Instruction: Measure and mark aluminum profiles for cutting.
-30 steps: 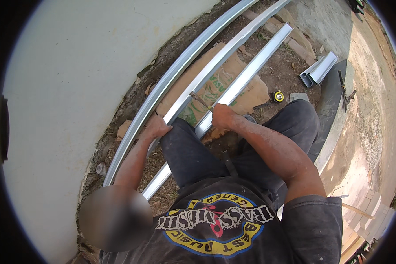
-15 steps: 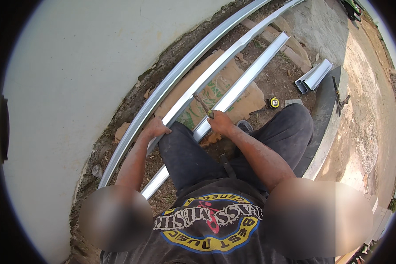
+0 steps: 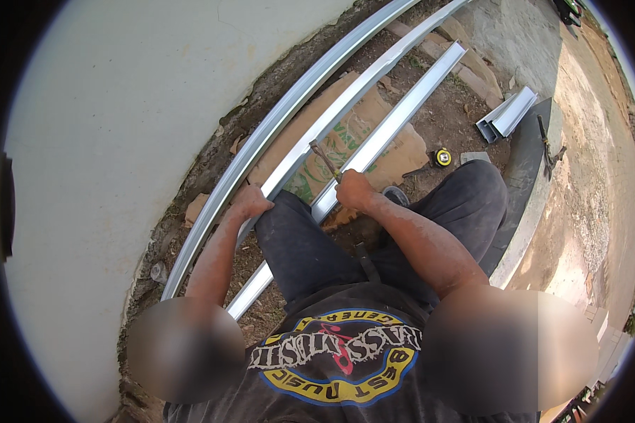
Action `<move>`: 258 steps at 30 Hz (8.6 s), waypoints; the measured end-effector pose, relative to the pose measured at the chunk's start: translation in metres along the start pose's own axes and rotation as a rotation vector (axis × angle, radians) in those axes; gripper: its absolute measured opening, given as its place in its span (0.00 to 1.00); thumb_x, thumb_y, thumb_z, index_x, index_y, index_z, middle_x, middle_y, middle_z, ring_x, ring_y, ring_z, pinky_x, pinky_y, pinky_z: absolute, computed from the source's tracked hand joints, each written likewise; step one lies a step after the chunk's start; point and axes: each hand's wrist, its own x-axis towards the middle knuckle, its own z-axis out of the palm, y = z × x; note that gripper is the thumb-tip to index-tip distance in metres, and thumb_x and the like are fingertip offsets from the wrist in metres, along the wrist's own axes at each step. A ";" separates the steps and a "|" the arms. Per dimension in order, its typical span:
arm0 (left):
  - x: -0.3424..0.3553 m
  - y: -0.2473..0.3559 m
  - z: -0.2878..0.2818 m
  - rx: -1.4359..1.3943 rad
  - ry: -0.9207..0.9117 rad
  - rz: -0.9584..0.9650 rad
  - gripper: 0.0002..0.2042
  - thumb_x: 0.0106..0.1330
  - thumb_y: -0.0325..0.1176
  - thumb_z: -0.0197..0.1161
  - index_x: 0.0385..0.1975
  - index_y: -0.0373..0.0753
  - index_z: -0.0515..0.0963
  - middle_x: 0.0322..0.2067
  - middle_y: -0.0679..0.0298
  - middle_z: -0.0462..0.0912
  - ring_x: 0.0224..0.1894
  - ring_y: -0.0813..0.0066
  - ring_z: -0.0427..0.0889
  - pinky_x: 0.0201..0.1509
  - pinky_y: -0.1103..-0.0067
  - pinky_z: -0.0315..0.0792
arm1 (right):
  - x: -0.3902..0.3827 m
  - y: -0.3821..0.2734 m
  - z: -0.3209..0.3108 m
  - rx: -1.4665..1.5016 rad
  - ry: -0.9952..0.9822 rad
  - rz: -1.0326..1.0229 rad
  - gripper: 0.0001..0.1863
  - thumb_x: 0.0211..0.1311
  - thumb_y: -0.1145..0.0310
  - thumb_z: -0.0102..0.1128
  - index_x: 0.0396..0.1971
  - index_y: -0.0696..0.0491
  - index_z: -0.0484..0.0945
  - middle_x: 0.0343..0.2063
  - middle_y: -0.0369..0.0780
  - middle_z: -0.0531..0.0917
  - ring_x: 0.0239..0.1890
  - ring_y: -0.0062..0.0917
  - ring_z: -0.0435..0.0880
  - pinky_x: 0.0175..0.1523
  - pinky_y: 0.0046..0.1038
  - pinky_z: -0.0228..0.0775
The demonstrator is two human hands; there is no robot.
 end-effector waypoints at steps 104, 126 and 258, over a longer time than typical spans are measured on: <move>0.016 -0.027 0.000 -0.235 0.029 -0.043 0.22 0.35 0.33 0.67 0.28 0.19 0.79 0.26 0.49 0.82 0.29 0.61 0.79 0.37 0.69 0.74 | 0.015 -0.047 0.049 0.484 -0.035 0.266 0.37 0.60 0.71 0.48 0.71 0.53 0.52 0.57 0.55 0.74 0.60 0.49 0.72 0.66 0.42 0.64; 0.021 -0.044 0.009 -0.237 0.062 -0.020 0.16 0.35 0.31 0.67 0.18 0.21 0.77 0.17 0.57 0.76 0.24 0.69 0.75 0.31 0.70 0.71 | 0.003 -0.059 0.044 0.406 -0.057 0.365 0.41 0.60 0.71 0.55 0.72 0.47 0.46 0.60 0.60 0.62 0.63 0.60 0.63 0.67 0.51 0.60; 0.036 -0.058 -0.020 -0.450 -0.186 -0.217 0.17 0.29 0.30 0.68 0.24 0.29 0.80 0.25 0.59 0.77 0.32 0.67 0.74 0.36 0.65 0.69 | 0.002 -0.014 0.088 0.247 -0.003 -0.001 0.20 0.62 0.74 0.45 0.53 0.67 0.66 0.40 0.61 0.80 0.48 0.55 0.80 0.54 0.48 0.73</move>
